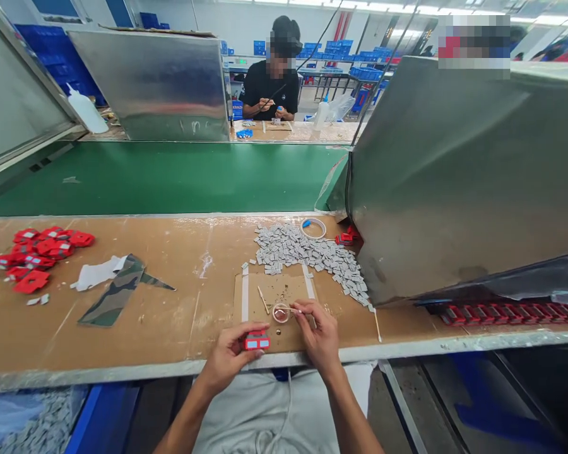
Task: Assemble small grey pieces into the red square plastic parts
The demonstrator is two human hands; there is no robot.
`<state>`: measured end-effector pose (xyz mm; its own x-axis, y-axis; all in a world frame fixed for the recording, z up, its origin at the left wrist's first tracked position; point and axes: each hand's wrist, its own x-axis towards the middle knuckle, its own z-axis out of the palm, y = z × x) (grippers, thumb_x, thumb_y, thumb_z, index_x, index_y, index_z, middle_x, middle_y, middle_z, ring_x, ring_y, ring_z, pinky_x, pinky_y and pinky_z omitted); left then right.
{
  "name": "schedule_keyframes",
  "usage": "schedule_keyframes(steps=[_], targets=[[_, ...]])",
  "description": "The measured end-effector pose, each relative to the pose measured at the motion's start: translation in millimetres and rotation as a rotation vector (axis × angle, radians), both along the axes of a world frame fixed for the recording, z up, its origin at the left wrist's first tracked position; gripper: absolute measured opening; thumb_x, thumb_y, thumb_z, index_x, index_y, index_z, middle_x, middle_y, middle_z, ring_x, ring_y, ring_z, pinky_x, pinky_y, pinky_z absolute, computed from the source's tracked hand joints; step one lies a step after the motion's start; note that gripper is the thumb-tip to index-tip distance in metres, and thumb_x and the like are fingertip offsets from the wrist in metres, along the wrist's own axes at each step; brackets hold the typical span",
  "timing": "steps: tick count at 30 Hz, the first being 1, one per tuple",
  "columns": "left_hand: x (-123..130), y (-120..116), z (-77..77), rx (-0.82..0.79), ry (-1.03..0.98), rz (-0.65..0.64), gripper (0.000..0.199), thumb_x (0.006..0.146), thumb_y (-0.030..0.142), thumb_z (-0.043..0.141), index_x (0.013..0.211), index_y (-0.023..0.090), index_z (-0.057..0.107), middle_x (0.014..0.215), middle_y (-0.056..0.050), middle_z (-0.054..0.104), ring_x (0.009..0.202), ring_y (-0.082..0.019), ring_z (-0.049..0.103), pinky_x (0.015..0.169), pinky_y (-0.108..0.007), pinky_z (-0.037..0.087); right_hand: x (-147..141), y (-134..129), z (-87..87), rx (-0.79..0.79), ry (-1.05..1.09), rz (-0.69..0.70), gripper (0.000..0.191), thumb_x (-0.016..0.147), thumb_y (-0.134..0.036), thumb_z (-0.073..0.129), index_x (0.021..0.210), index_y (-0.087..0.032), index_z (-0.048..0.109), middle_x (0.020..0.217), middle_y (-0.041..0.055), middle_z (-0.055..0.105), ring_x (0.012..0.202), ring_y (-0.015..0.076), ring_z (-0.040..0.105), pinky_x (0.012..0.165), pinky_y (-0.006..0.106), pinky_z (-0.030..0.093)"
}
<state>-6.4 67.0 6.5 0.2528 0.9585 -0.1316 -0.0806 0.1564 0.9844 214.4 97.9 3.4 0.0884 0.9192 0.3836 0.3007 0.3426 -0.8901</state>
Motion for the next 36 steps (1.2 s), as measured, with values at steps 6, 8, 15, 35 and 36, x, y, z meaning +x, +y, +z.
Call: schedule_keyframes(steps=[6,8,15,35,36], targets=[[0.0,-0.4,1.1,0.029,0.125,-0.034,0.045,0.078,0.034,0.083,0.120,0.019,0.076,0.123,-0.015,0.077,0.111,-0.028,0.073,0.098,-0.039,0.060,3.1,-5.7,-13.2,-0.233,0.305,-0.098,0.037,0.090,-0.054,0.071,0.081,-0.019,0.067,0.085,0.0082,0.077,0.078,0.0200,0.073,0.072,0.031,0.060],[1.9,-2.4,-0.9,0.013,0.132,-0.025,0.044,0.078,0.034,0.082,0.119,0.017,0.075,0.119,-0.015,0.078,0.104,-0.026,0.075,0.092,-0.034,0.061,4.8,-6.7,-13.1,-0.262,0.370,-0.103,0.040,0.086,-0.057,0.073,0.079,-0.019,0.064,0.081,0.0069,0.077,0.073,0.0191,0.072,0.069,0.030,0.059],[8.0,-5.1,-0.3,0.085,0.257,-0.005,0.030,0.079,0.033,0.079,0.106,0.018,0.076,0.109,-0.012,0.081,0.094,-0.024,0.076,0.081,-0.029,0.061,-1.4,-29.4,10.5,-0.207,0.357,-0.085,0.031,0.092,-0.047,0.072,0.080,-0.020,0.063,0.084,0.0072,0.077,0.078,0.0186,0.072,0.072,0.029,0.060],[6.3,-4.2,-1.0,0.339,0.369,-0.014,0.024,0.086,0.022,0.075,0.109,0.019,0.073,0.109,-0.010,0.081,0.099,-0.022,0.077,0.085,-0.026,0.059,-26.0,-46.6,30.0,0.040,0.035,0.025,0.012,0.093,-0.013,0.066,0.084,-0.021,0.065,0.082,0.0023,0.077,0.075,0.0134,0.076,0.069,0.018,0.059],[6.4,-4.2,-0.9,0.344,0.369,-0.015,0.024,0.086,0.023,0.075,0.109,0.019,0.073,0.108,-0.010,0.081,0.098,-0.022,0.077,0.085,-0.027,0.059,-25.8,-46.8,30.2,0.043,0.033,0.027,0.013,0.093,-0.012,0.066,0.084,-0.021,0.064,0.082,0.0022,0.077,0.075,0.0133,0.076,0.069,0.018,0.059]])
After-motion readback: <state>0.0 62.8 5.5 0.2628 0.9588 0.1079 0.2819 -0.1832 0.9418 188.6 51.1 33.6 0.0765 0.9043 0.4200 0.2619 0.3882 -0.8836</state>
